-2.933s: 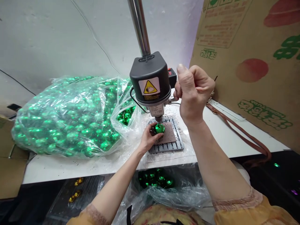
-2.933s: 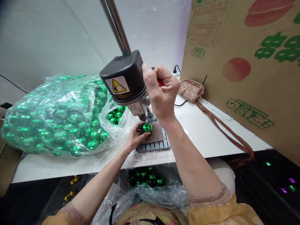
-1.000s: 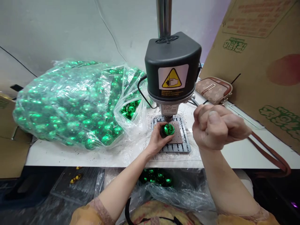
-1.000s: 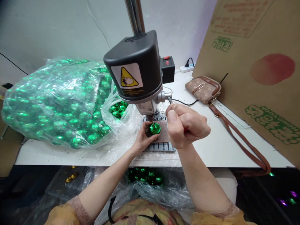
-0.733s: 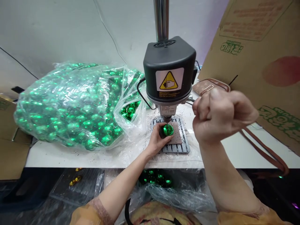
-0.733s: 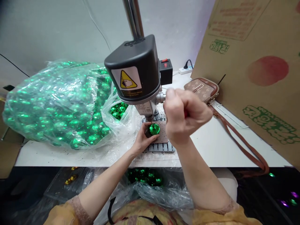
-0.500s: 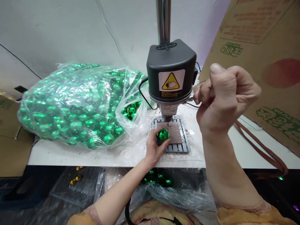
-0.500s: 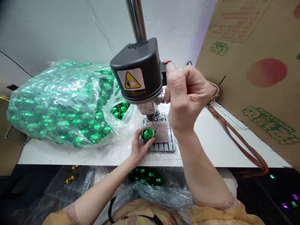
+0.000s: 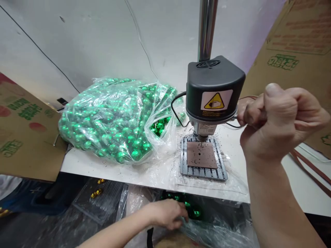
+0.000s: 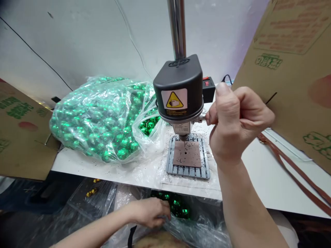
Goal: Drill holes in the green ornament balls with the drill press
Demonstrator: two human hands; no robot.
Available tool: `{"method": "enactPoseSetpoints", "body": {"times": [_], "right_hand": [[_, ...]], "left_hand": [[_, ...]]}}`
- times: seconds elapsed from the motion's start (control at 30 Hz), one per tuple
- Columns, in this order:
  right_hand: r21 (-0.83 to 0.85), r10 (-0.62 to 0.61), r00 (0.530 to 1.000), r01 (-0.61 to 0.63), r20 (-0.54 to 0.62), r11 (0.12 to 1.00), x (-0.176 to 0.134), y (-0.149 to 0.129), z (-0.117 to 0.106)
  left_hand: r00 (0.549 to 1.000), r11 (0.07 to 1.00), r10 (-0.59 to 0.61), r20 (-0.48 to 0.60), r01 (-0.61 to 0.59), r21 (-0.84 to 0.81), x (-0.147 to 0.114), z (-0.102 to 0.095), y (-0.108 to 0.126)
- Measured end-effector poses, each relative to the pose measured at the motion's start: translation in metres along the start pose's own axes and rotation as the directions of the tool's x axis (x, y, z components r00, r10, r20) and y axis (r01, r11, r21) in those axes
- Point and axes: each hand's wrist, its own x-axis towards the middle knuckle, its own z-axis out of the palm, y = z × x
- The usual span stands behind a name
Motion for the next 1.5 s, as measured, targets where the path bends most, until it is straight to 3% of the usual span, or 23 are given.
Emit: {"method": "enactPoseSetpoints", "body": {"times": [0.03,0.07,0.1,0.13,0.2,0.27,0.37,0.5,0.6,0.67,0.7,0.73,0.8,0.9,1.0,1.13,1.33,1.5], "right_hand": [[0.001,-0.002,1.0,0.002,-0.005,1.0,0.0,0.0,0.0],[0.006,-0.005,1.0,0.005,-0.008,1.0,0.0,0.0,0.0],[0.01,-0.01,1.0,0.01,-0.007,1.0,0.0,0.0,0.0],[0.012,-0.014,1.0,0.014,-0.007,1.0,0.0,0.001,0.0],[0.013,-0.017,1.0,0.017,-0.006,1.0,0.0,0.001,0.0],[0.009,-0.023,1.0,0.023,-0.011,1.0,0.0,0.002,-0.001],[-0.005,-0.017,1.0,0.017,-0.011,1.0,0.0,0.003,-0.002],[-0.029,0.006,1.0,-0.007,-0.026,1.0,0.0,0.004,-0.004],[-0.028,-0.006,1.0,0.005,-0.03,1.0,-0.001,0.005,-0.005],[-0.027,-0.018,0.999,0.017,-0.028,0.999,-0.002,0.005,-0.005],[-0.024,-0.024,0.999,0.023,-0.026,0.999,-0.002,0.005,-0.005],[-0.019,-0.028,0.999,0.028,-0.023,0.999,-0.003,0.005,-0.005],[-0.012,-0.035,0.999,0.034,-0.028,0.999,-0.003,0.005,-0.004],[-0.002,-0.038,0.998,0.038,-0.048,0.999,-0.004,0.005,-0.003],[0.019,-0.024,0.999,0.025,-0.045,1.0,-0.003,0.006,-0.002],[0.045,-0.028,1.0,0.028,-0.014,0.999,-0.003,0.007,-0.004],[0.048,-0.054,0.998,0.054,0.01,0.997,-0.003,0.007,-0.004],[0.048,-0.056,0.998,0.054,0.03,0.997,-0.002,0.006,-0.005]], "left_hand": [[0.99,0.997,0.061,0.129,-0.054,-0.051,0.011,-0.023,0.016],[0.988,0.996,0.081,0.13,-0.074,-0.057,0.025,-0.049,0.031],[0.996,0.997,0.082,0.036,-0.082,-0.011,0.04,-0.075,0.041],[0.985,0.995,0.085,-0.153,-0.075,0.072,0.058,-0.101,0.046],[0.865,0.968,0.089,-0.495,0.042,0.248,0.094,-0.146,0.042],[0.804,0.932,0.008,-0.595,0.21,0.296,0.126,-0.176,0.025],[0.821,0.923,-0.055,-0.568,0.259,0.286,0.157,-0.191,-0.004],[0.829,0.929,-0.059,-0.556,0.25,0.273,0.166,-0.188,-0.018],[0.778,0.934,-0.033,-0.627,0.248,0.259,0.161,-0.189,-0.011],[0.731,0.977,-0.059,-0.68,0.181,0.109,0.155,-0.186,-0.001],[0.73,0.993,-0.107,-0.675,0.113,-0.035,0.152,-0.182,0.005],[0.749,0.977,-0.166,-0.641,0.035,-0.211,0.148,-0.176,0.011],[0.826,0.84,-0.251,-0.505,-0.074,-0.538,0.141,-0.16,0.022],[0.902,0.667,-0.281,-0.327,-0.061,-0.743,0.132,-0.129,0.033],[0.929,0.683,-0.284,-0.236,0.024,-0.73,0.129,-0.101,0.035],[0.925,0.789,-0.226,-0.305,-0.01,-0.615,0.136,-0.077,0.029],[0.918,0.858,-0.198,-0.343,-0.006,-0.513,0.148,-0.065,0.02],[0.938,0.878,-0.133,-0.32,-0.038,-0.477,0.155,-0.06,0.016]]}}
